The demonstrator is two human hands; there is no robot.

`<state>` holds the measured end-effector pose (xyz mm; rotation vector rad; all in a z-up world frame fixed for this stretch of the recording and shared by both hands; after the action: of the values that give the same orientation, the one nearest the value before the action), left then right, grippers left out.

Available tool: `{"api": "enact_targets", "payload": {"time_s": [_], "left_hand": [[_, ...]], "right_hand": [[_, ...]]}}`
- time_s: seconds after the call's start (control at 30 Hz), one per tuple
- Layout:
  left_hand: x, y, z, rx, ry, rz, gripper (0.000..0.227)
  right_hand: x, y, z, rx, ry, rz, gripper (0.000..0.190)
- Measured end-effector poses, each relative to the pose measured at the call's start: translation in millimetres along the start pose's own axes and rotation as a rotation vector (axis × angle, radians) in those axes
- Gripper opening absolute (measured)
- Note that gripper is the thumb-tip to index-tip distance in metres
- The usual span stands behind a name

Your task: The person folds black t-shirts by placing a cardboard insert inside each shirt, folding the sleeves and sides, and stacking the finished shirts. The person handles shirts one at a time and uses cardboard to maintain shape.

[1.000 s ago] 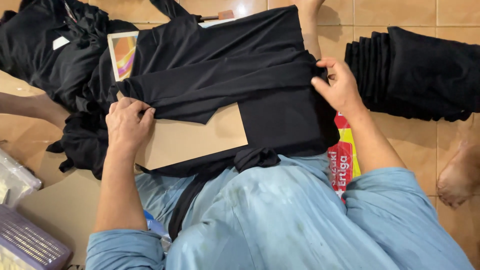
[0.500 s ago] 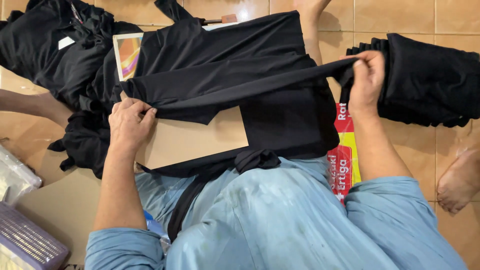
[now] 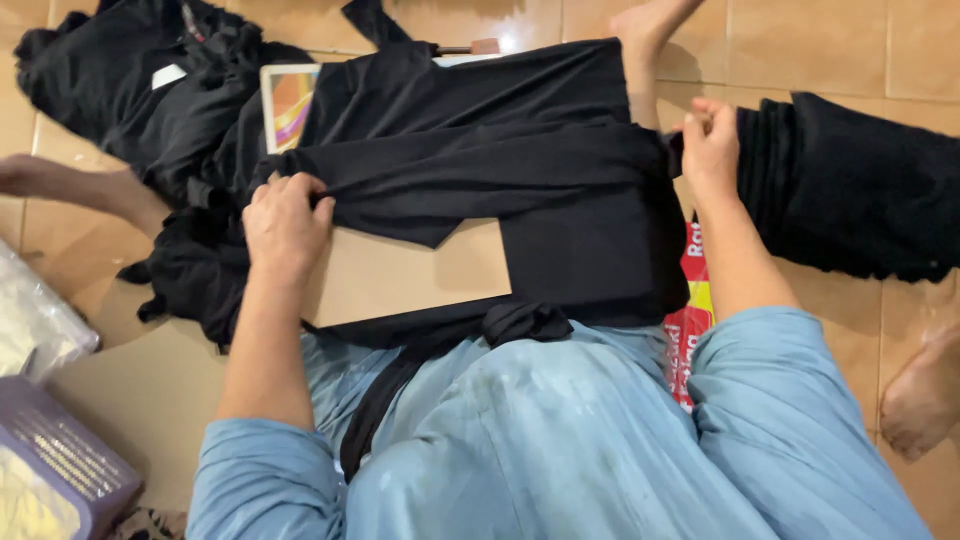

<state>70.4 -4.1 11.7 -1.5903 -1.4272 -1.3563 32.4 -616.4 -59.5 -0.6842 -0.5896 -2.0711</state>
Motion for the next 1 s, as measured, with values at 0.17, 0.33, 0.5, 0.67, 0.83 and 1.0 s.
{"api": "enact_targets", "payload": {"time_s": [0.17, 0.33, 0.5, 0.67, 0.83, 1.0], "left_hand": [[22, -45, -8, -0.036, -0.004, -0.173, 0.038], [29, -126, 26, 0.042, -0.254, -0.395, 0.045], [-6, -217, 31, 0.512, -0.655, -0.402, 0.010], [-77, -252, 5, 0.808, -1.377, -0.205, 0.054], [-100, -243, -13, 0.844, -1.430, -0.071, 0.075], [-144, -250, 4, 0.896, -1.220, -0.132, 0.031]], "right_hand": [[0, -22, 26, 0.332, -0.024, 0.006, 0.034], [-9, -85, 149, 0.618, -0.068, 0.049, 0.028], [-70, -180, 234, 1.022, 0.017, 0.548, 0.025], [-131, -237, 258, 1.324, -0.038, 0.587, 0.039], [-151, -238, 257, 1.354, -0.108, 0.561, 0.041], [-140, -235, 259, 1.369, -0.165, 0.493, 0.041]]}}
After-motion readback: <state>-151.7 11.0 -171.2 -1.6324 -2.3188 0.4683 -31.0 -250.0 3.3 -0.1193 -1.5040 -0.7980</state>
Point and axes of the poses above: each hand's wrist, its own y-axis towards the middle knuckle, its own x-axis out of the back of the hand, z = x × y, the point moved 1 cm from there along y, towards the middle knuckle, and after that the axes turned 9 degrees about -y, right-handed, at the moved point
